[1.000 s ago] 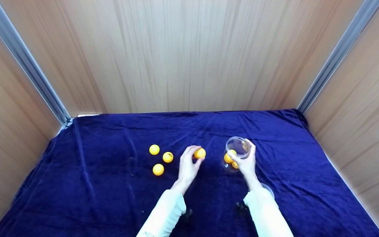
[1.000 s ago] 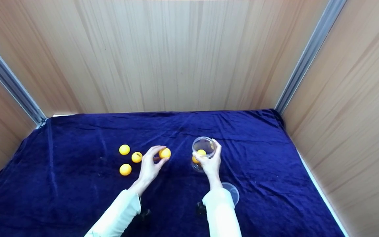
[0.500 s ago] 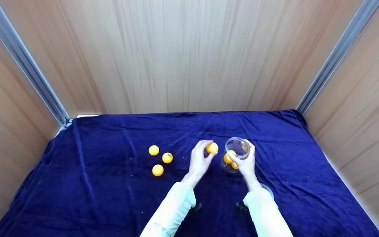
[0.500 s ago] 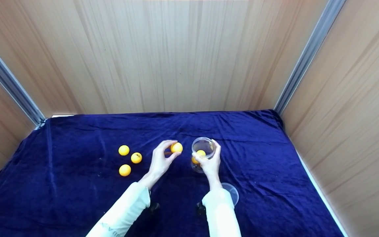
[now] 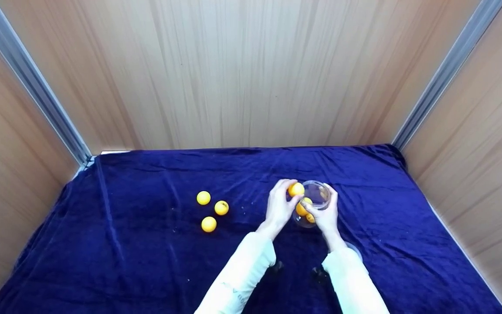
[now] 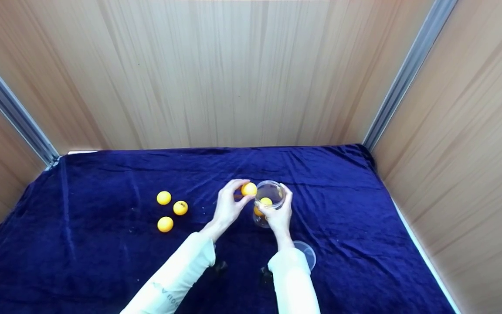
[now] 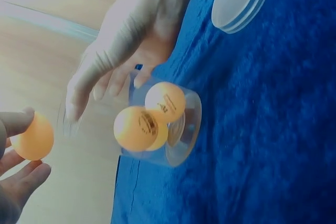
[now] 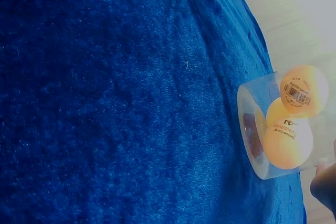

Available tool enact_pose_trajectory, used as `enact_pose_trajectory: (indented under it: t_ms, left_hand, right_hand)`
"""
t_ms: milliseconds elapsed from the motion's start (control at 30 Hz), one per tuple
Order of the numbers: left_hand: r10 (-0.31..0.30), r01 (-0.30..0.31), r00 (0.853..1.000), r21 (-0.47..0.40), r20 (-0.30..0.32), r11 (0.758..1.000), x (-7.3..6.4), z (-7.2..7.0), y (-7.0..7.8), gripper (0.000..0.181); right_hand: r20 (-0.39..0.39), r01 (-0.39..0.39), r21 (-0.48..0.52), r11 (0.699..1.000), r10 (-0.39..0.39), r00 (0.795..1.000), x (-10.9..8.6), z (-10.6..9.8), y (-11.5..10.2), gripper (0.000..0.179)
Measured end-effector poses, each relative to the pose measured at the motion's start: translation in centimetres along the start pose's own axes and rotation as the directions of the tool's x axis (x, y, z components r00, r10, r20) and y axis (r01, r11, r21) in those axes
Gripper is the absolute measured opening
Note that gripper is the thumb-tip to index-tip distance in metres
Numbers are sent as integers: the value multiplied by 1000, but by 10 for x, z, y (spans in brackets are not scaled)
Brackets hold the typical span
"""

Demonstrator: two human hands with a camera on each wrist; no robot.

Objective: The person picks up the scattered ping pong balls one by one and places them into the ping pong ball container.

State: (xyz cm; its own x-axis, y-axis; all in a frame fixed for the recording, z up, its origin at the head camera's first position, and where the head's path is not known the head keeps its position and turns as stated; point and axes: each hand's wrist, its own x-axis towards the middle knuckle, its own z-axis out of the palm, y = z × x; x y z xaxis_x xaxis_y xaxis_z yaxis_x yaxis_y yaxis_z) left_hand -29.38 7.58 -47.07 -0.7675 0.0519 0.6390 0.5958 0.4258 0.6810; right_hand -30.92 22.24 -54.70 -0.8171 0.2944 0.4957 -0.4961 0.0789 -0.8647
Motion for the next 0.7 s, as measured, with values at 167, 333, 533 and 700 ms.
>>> enact_pose_trajectory:
  t_ms: [167, 333, 533, 700]
  left_hand:
    - [-6, 5, 1000, 24, 9, 1000, 5, 11, 8, 33]
    - [-2, 1, 1000, 35, 20, 999, 8, 20, 14, 34]
    - [-36, 33, 999, 79, 36, 996, 10, 28, 18, 34]
    - [-65, 58, 996, 114, 62, 992, 11, 32, 19, 36]
  right_hand:
    - [-1, -32, -33, 999, 32, 1000, 0, 1, -10, 76]
    - [13, -41, -50, 998, 42, 999, -1, 3, -28, 72]
    - [14, -37, -55, 998, 37, 999, -1, 4, -36, 72]
    - [18, 4, -86, 996, -2, 1000, 0, -1, -17, 72]
